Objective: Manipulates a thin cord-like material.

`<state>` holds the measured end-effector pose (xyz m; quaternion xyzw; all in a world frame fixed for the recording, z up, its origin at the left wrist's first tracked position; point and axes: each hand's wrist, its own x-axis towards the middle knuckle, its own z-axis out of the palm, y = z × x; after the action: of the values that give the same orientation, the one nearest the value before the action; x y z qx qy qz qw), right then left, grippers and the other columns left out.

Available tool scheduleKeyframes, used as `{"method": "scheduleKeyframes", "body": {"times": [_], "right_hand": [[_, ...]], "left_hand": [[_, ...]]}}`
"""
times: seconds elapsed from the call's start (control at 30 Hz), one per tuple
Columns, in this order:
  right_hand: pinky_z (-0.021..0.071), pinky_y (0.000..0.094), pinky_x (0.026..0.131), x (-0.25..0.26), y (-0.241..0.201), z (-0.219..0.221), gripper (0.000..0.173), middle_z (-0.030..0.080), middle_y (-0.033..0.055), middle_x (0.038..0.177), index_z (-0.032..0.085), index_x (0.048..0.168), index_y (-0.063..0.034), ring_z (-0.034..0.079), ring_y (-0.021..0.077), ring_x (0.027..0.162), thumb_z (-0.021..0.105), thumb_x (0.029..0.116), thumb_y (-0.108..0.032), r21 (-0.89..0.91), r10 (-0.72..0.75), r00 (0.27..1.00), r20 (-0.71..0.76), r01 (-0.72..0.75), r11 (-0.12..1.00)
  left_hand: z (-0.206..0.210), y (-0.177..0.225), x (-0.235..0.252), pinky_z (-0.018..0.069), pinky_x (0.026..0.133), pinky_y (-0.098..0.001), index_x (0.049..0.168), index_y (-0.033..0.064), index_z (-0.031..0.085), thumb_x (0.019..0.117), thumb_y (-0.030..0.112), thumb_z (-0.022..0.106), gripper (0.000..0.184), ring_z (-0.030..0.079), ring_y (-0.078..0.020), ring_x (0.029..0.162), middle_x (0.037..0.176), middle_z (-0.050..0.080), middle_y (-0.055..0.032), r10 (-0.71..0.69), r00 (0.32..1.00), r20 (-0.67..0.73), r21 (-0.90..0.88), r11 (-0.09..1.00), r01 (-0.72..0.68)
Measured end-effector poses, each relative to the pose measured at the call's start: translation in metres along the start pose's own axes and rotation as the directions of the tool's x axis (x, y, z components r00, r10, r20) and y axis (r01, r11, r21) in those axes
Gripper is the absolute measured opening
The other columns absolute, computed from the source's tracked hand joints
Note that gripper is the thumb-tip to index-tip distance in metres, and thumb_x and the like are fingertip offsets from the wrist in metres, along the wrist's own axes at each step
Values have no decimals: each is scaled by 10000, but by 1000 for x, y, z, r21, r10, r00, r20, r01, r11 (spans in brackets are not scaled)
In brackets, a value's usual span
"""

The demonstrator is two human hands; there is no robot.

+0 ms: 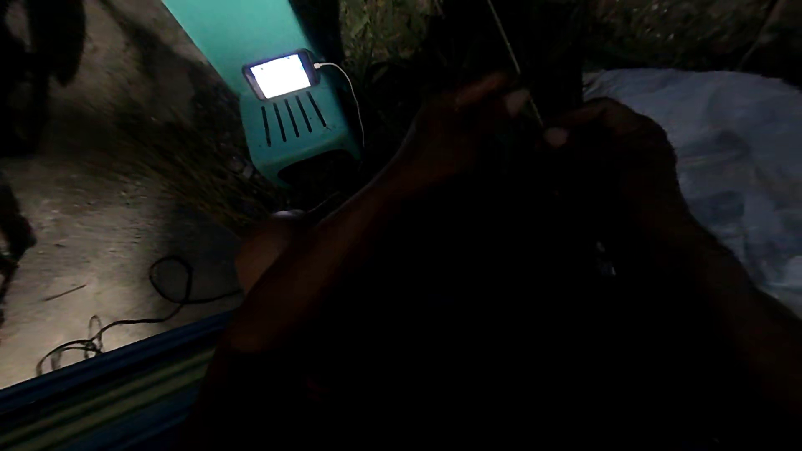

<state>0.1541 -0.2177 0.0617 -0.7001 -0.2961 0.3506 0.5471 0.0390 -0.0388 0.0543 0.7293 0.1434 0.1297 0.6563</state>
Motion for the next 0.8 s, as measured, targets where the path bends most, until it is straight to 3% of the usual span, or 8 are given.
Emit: {"method": "scheduleKeyframes", "body": {"times": [0.17,0.33,0.43,0.57,0.67,0.8], "right_hand": [[572,178,547,0,2,-1,108,658,-74,819,630,1113,-84,629,-2,607,604,1009,-100,-87,50,998,46,-46,995],[559,160,615,11,4,-3,192,651,-46,930,626,1207,-65,622,-17,706,602,1020,-103,-128,69,995,71,-59,990],[560,185,577,19,7,-2,199,659,-17,875,644,1191,-34,617,5,648,574,1046,-152,-135,39,998,56,-31,990],[552,202,565,24,11,-4,214,669,-2,845,660,1191,-38,610,24,623,560,1057,-172,-165,46,997,57,-36,986],[558,214,550,23,6,-6,230,666,10,821,659,1203,-34,613,33,603,562,1058,-183,-205,64,997,50,-52,977],[521,186,550,17,-6,-4,214,646,-10,806,672,1173,-36,577,4,602,569,1054,-181,-261,54,997,49,-40,965]], "left_hand": [[-23,-5,14,489,473,-190,1290,23,581,1094,186,482,273,527,-53,531,757,567,15,-64,981,-183,-168,985,33],[-7,-13,6,503,501,-208,1405,57,519,1082,183,497,347,549,-61,574,818,586,5,-107,993,-53,-190,977,95],[-1,-20,5,511,502,-215,1397,23,517,1076,163,507,351,555,-65,568,813,597,-16,-73,997,-31,-157,985,67],[8,-23,0,522,538,-224,1435,72,518,1072,187,530,380,584,-78,631,909,634,-47,-158,986,50,-82,983,161],[5,-23,1,528,558,-238,1390,51,565,1076,210,527,354,592,-85,640,908,648,-59,-131,991,38,5,991,131],[-5,-17,4,502,509,-208,1298,27,598,1075,180,518,283,550,-53,567,816,611,-13,-76,993,-92,-38,997,73]]}}
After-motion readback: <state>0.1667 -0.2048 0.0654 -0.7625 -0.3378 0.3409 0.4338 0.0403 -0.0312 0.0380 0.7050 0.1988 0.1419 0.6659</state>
